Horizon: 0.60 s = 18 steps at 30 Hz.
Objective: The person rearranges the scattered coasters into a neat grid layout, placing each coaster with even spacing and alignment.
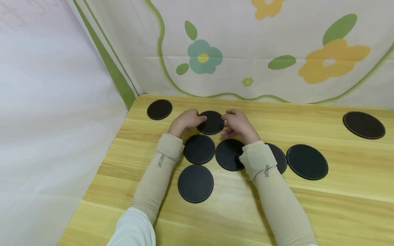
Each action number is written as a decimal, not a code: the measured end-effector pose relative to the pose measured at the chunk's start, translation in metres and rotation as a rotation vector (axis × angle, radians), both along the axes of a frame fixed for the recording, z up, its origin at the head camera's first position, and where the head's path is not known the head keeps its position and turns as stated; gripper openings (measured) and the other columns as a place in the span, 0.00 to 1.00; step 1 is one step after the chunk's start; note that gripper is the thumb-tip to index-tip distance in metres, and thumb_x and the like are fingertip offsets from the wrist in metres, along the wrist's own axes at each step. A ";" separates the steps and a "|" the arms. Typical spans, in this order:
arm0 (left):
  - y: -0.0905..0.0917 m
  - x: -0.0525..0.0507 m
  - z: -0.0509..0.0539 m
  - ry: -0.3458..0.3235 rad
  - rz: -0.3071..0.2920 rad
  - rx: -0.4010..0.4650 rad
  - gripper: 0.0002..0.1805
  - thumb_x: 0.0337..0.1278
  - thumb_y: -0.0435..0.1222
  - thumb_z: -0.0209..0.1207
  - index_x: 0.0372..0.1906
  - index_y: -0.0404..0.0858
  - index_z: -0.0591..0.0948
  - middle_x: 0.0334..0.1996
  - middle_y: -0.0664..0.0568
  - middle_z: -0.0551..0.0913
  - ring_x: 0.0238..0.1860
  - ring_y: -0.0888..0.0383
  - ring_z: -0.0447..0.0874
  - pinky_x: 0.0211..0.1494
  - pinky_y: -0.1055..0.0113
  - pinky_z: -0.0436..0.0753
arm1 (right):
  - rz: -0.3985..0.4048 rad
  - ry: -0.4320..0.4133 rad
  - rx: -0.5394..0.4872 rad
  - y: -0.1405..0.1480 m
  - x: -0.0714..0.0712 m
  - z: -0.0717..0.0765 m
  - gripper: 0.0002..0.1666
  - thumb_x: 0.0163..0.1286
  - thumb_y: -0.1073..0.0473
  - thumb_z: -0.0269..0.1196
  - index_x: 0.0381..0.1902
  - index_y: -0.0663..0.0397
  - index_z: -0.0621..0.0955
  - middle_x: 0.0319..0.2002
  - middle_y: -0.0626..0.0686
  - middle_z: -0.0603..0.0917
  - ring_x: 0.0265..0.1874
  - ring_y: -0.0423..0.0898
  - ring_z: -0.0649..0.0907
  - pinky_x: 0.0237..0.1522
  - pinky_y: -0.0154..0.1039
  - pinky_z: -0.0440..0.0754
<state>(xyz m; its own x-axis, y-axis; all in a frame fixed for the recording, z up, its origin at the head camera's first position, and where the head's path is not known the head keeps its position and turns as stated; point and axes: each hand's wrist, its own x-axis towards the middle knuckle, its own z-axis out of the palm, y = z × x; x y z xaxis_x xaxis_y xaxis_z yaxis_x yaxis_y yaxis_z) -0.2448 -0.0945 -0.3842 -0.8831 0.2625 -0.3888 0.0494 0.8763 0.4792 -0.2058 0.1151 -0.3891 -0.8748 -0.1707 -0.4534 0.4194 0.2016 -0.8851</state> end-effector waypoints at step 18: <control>0.011 0.006 0.018 0.080 0.036 0.309 0.28 0.76 0.41 0.55 0.71 0.31 0.67 0.46 0.40 0.80 0.34 0.50 0.77 0.39 0.59 0.75 | -0.317 0.258 -0.217 -0.001 0.000 0.001 0.31 0.75 0.73 0.45 0.74 0.55 0.69 0.33 0.56 0.73 0.13 0.40 0.76 0.31 0.41 0.87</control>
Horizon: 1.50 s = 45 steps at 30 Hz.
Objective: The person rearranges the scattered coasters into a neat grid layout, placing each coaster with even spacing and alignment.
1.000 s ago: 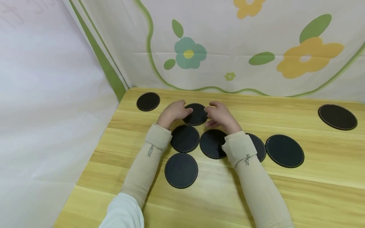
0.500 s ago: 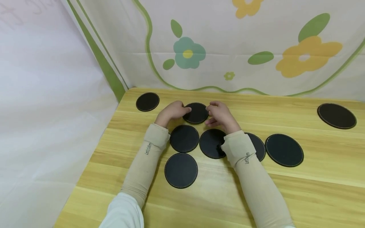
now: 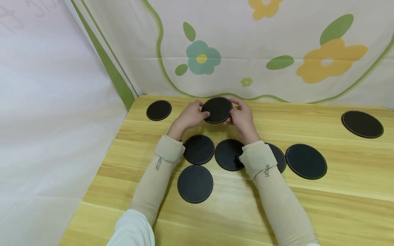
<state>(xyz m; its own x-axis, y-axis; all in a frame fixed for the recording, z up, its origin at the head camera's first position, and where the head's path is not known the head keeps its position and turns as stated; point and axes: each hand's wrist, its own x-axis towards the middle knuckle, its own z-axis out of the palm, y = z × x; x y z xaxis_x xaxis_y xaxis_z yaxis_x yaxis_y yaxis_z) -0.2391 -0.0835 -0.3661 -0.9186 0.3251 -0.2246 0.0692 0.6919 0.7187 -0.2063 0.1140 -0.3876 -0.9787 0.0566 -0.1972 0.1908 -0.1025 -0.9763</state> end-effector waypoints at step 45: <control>0.010 0.067 0.042 0.103 -0.202 0.104 0.13 0.75 0.38 0.56 0.31 0.39 0.75 0.19 0.53 0.70 0.21 0.56 0.70 0.27 0.65 0.68 | 0.310 0.116 0.108 0.054 0.081 0.030 0.39 0.70 0.72 0.48 0.78 0.48 0.64 0.27 0.62 0.81 0.17 0.53 0.82 0.30 0.47 0.86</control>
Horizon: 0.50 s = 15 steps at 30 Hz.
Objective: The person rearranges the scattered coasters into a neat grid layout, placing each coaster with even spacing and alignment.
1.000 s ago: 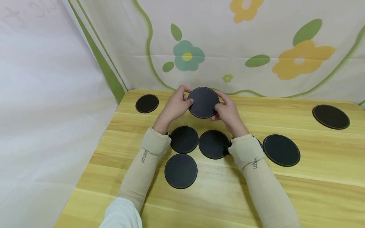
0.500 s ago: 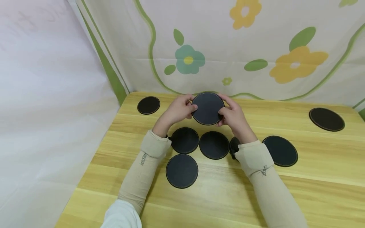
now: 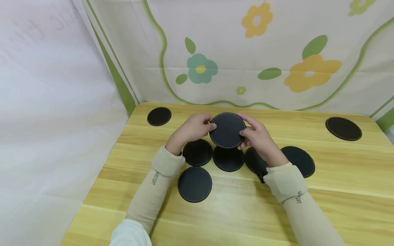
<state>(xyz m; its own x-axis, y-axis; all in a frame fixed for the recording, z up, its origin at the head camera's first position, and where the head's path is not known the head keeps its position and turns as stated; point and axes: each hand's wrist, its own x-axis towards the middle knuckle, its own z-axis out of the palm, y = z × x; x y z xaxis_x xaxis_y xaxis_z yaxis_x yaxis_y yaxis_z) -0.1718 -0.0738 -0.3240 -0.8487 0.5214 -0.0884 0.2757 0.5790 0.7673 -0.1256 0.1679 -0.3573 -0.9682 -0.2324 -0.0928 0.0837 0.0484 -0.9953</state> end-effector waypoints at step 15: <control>0.011 0.015 -0.001 -0.033 -0.063 -0.162 0.16 0.76 0.37 0.55 0.27 0.36 0.73 0.22 0.48 0.77 0.32 0.47 0.86 0.36 0.62 0.78 | 0.072 -0.050 0.036 0.011 0.018 -0.006 0.39 0.71 0.71 0.49 0.79 0.51 0.62 0.27 0.62 0.78 0.16 0.50 0.81 0.30 0.48 0.87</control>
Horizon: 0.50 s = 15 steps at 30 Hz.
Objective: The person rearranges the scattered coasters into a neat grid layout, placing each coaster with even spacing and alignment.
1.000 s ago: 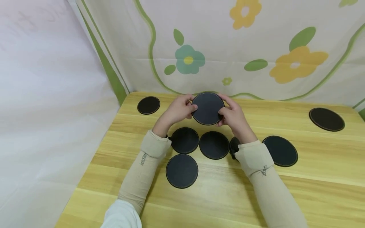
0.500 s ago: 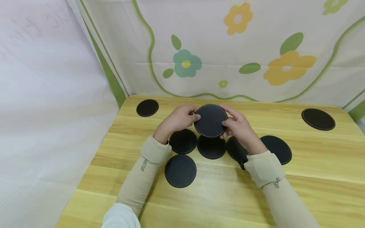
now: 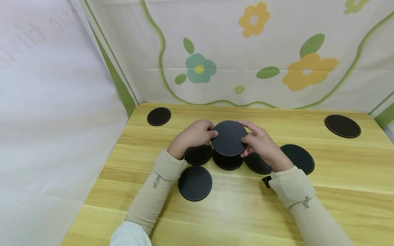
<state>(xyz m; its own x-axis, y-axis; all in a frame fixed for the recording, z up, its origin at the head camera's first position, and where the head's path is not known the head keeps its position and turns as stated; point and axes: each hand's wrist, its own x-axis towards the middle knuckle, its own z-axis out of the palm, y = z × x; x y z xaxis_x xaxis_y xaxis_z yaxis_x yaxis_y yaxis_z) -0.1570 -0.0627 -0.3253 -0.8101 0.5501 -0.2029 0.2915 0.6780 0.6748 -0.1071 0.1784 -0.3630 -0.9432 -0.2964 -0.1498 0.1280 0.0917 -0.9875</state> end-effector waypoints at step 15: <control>0.001 0.005 -0.008 -0.068 -0.103 -0.162 0.11 0.76 0.36 0.55 0.55 0.36 0.77 0.21 0.49 0.81 0.31 0.45 0.86 0.37 0.64 0.75 | 0.093 -0.051 0.157 -0.007 0.004 0.000 0.36 0.74 0.68 0.49 0.79 0.53 0.61 0.31 0.64 0.80 0.18 0.53 0.82 0.32 0.52 0.87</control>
